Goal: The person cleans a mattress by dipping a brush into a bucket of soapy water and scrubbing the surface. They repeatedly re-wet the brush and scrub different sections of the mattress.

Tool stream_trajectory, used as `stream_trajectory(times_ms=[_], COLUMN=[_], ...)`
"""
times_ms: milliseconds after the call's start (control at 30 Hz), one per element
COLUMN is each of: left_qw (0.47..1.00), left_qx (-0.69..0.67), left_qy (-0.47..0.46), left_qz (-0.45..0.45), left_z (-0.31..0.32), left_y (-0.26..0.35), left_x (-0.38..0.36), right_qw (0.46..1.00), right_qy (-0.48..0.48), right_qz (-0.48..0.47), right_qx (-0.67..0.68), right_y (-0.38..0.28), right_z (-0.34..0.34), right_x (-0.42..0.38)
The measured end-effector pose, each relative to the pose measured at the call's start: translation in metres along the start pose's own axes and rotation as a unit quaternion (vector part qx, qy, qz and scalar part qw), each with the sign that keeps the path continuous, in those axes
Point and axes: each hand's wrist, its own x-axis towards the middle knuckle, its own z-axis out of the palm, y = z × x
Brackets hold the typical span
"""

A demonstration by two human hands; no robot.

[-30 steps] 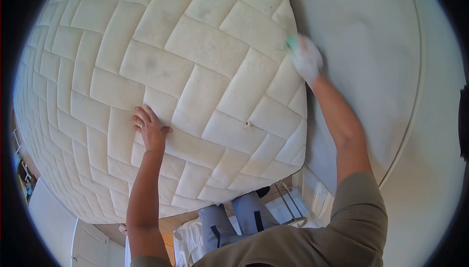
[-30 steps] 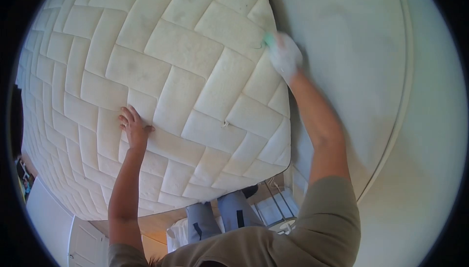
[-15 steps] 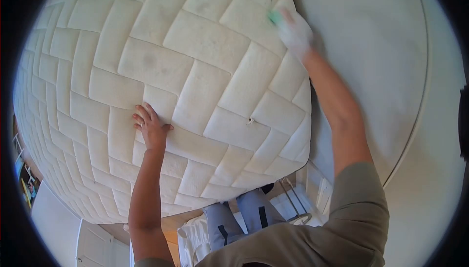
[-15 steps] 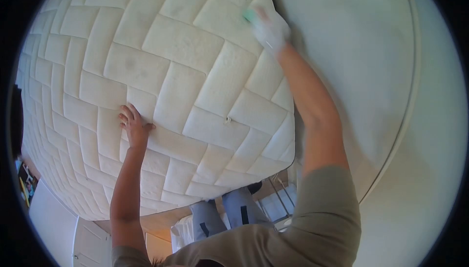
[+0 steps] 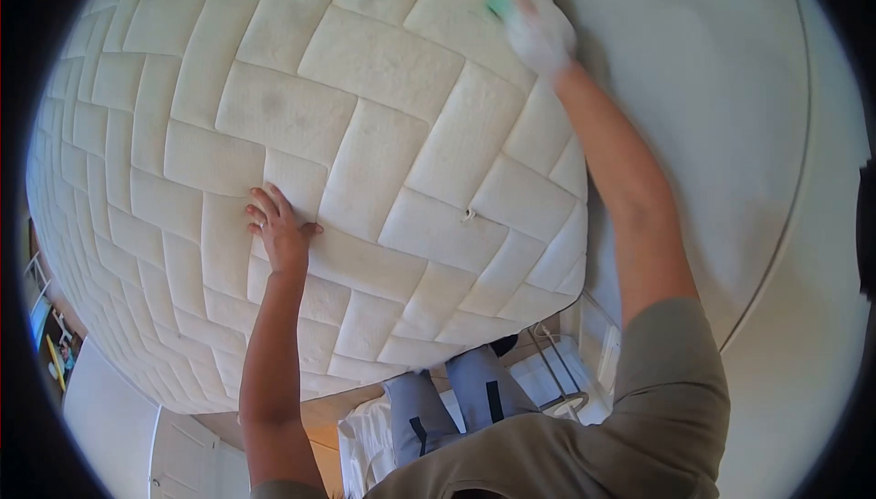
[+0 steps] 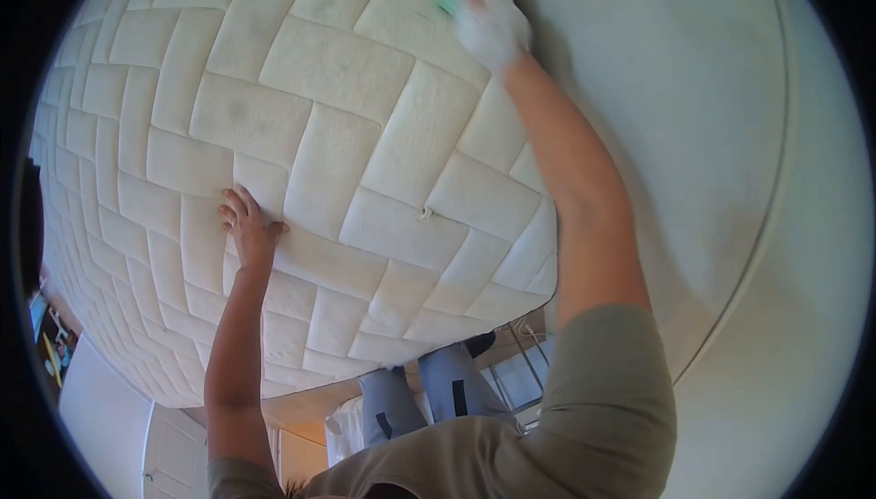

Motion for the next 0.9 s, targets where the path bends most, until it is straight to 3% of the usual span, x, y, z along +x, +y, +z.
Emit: stream_trajectory(times_ms=[33, 67, 133, 167, 200, 233, 300, 333, 400, 500, 533, 567, 600, 633, 700, 767, 833, 867, 900], left_qw=[1.0, 1.0, 1.0, 1.0, 1.0, 1.0, 0.999, 1.0, 1.0, 0.999, 0.999, 0.999, 0.999, 0.999, 0.999, 1.0, 0.999, 0.999, 0.999], left_qx=[0.006, 0.016, 0.002, -0.003, -0.003, -0.006, -0.019, -0.007, 0.004, 0.036, 0.038, 0.039, 0.049, 0.036, 0.023, 0.023, 0.02, 0.016, 0.016], left_qy=[-0.006, -0.005, 0.009, 0.008, 0.004, 0.011, 0.023, 0.015, 0.018, 0.02, 0.008, -0.006, -0.005, 0.012, 0.01, 0.017, 0.022, 0.032, 0.037], left_qz=[-0.002, -0.006, 0.013, 0.014, 0.012, 0.015, 0.017, 0.015, 0.006, 0.008, 0.001, -0.006, -0.004, 0.004, 0.026, 0.006, 0.017, 0.021, 0.022], left_z=[0.001, 0.001, 0.002, -0.001, 0.0, 0.002, 0.002, 0.002, 0.002, 0.005, 0.003, 0.004, 0.004, 0.003, 0.007, 0.005, 0.007, 0.007, 0.007], left_y=[0.0, -0.001, -0.004, -0.003, -0.004, -0.007, -0.007, -0.006, -0.007, 0.001, 0.0, -0.001, -0.002, -0.003, -0.005, -0.004, -0.008, -0.009, -0.009], left_x=[0.001, 0.004, -0.001, -0.003, -0.006, -0.006, -0.005, -0.005, 0.0, 0.001, 0.002, 0.002, 0.005, 0.006, -0.005, 0.002, 0.0, 0.001, 0.0], right_qw=[0.939, 0.952, 0.932, 0.933, 0.971, 0.931, 0.969, 0.961, 0.943, 0.936, 0.942, 0.975, 0.955, 0.954, 0.953, 0.966, 0.981, 0.981, 0.992], right_qy=[-0.018, 0.128, 0.277, 0.276, 0.079, -0.125, -0.065, -0.148, 0.0, -0.077, -0.009, 0.081, 0.126, 0.122, 0.222, 0.115, 0.084, 0.135, 0.093], right_qz=[0.002, -0.138, -0.23, -0.229, -0.155, -0.071, -0.09, -0.043, -0.086, -0.014, -0.043, -0.116, -0.07, -0.06, -0.192, -0.038, -0.05, -0.108, -0.009], right_qx=[0.343, 0.241, -0.032, -0.028, 0.162, 0.335, 0.221, 0.229, 0.322, 0.343, 0.333, 0.169, 0.258, 0.266, 0.077, 0.23, 0.165, 0.084, 0.081], right_y=[-0.034, -0.061, -0.129, -0.123, -0.108, -0.091, -0.019, -0.009, 0.031, -0.048, -0.097, -0.13, -0.159, -0.156, -0.142, -0.092, -0.021, 0.019, 0.051], right_z=[0.015, 0.062, 0.063, 0.054, 0.04, 0.023, 0.064, 0.014, 0.04, 0.039, 0.033, 0.046, 0.063, 0.061, 0.041, 0.045, 0.059, 0.072, 0.083], right_x=[0.026, 0.07, 0.079, 0.061, 0.023, -0.01, -0.049, -0.08, -0.095, -0.045, -0.025, 0.009, 0.03, 0.022, -0.005, -0.057, -0.123, -0.163, -0.207])
